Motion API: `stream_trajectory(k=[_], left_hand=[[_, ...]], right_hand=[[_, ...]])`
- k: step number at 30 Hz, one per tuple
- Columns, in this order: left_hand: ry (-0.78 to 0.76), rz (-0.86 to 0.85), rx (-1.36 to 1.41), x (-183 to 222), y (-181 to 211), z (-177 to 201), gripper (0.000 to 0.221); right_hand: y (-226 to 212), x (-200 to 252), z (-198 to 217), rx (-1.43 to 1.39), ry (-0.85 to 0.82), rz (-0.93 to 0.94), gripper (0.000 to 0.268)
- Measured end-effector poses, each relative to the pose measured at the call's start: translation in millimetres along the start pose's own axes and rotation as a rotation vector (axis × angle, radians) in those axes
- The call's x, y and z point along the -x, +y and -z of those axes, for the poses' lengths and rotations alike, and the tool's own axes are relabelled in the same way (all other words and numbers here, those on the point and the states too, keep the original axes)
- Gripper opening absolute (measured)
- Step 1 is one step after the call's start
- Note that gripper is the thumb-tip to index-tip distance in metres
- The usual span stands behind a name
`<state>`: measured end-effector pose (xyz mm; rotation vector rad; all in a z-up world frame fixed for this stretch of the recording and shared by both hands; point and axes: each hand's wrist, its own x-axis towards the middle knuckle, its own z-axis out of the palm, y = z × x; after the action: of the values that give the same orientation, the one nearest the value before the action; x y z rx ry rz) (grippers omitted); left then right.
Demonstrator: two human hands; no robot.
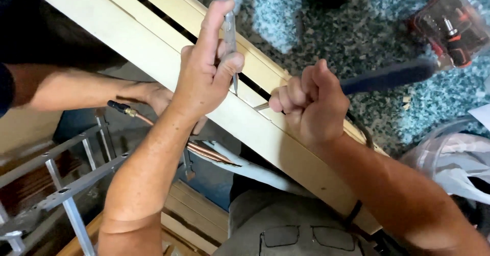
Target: Forcing open the plastic casing of an air conditioning unit using prying tools and screwdrivers
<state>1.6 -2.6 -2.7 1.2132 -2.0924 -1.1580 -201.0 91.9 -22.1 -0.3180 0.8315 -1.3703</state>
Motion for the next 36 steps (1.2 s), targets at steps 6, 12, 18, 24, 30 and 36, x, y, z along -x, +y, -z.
stream_trajectory(k=[6,12,18,24,30,36], left_hand=[[0.023,-0.024,0.001,1,1,-3,0.075],[0.022,-0.005,-0.051,0,2,0,0.076],[-0.043,-0.015,-0.053,6,16,6,0.075],[0.015,-0.182,-0.141,18,23,-8,0.041],[0.051,-0.216,-0.092,6,-3,-10,0.042],[0.152,-0.057,0.393,-5,5,8,0.057]], right_hand=[[-8,-38,-41,0.248,0.104,0.004,0.053],[-8,-54,-66,0.196,0.193,-0.177,0.049],[2,-13,-13,0.095,0.054,0.11,0.046],[-4,-18,-24,0.179,0.045,0.069,0.038],[-6,-22,-28,0.116,0.148,0.039,0.035],[-6,-23,-25,0.092,0.123,0.015,0.041]])
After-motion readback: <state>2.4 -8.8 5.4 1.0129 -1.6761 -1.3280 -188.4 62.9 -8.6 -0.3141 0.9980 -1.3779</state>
